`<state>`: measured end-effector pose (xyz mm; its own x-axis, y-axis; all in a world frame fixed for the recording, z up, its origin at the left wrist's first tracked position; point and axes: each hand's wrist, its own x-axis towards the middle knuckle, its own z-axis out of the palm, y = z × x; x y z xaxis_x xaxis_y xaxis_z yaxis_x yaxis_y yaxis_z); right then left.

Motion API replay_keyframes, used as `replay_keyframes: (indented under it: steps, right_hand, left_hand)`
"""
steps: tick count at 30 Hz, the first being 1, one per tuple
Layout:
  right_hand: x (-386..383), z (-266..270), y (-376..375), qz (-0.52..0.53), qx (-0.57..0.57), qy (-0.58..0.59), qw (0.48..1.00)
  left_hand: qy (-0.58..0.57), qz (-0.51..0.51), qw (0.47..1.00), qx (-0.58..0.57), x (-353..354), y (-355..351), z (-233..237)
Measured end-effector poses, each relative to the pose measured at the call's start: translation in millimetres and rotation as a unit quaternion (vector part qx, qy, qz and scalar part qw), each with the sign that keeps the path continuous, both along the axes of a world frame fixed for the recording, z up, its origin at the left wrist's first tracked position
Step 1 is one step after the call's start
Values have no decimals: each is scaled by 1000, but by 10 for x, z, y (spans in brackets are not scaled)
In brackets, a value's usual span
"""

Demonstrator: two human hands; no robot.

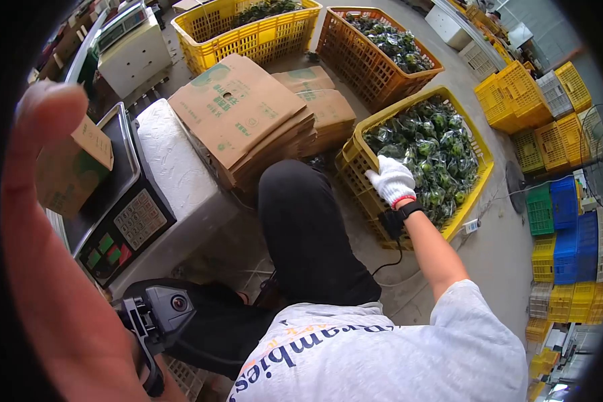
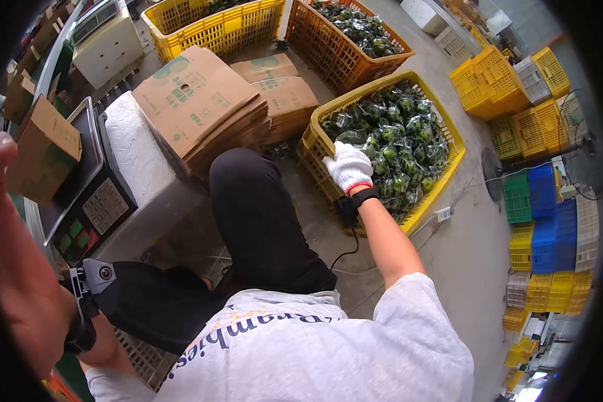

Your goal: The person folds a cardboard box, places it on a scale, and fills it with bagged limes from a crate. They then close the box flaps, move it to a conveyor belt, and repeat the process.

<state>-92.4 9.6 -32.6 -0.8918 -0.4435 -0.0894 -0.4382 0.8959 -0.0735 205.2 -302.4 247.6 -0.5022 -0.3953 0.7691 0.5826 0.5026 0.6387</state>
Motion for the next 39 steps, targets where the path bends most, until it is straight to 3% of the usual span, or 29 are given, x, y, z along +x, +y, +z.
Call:
replay_keyframes:
  steps: [4, 12, 20, 24, 27, 30, 34, 39]
  right_hand:
    - [73, -11, -51, -39, 1, 19, 999]
    - [224, -86, -11, -17, 29, 58, 998]
    - [590, 228, 181, -12, 14, -6, 1000]
    - [603, 368, 471, 20, -122, -40, 992]
    - [733, 432, 822, -8, -3, 24, 1000]
    - [873, 367, 1115, -107, 122, -136, 977]
    - [831, 357, 1032, -114, 117, -142, 976]
    - [861, 183, 1066, -145, 47, -128, 980]
  left_hand:
    - [13, 43, 998, -32, 266, -165, -6]
    - [-25, 143, 981, -127, 832, -491, 95]
    - [-63, 89, 978, -178, 175, -498, 123]
    - [-67, 50, 974, -210, -104, -533, 160]
    - [-55, 40, 975, -211, -235, -525, 49]
    - [-61, 31, 975, -212, -211, -536, -58]
    - [-34, 39, 968, -245, -84, -704, -37]
    - [-3, 149, 949, -277, 579, -1030, -119]
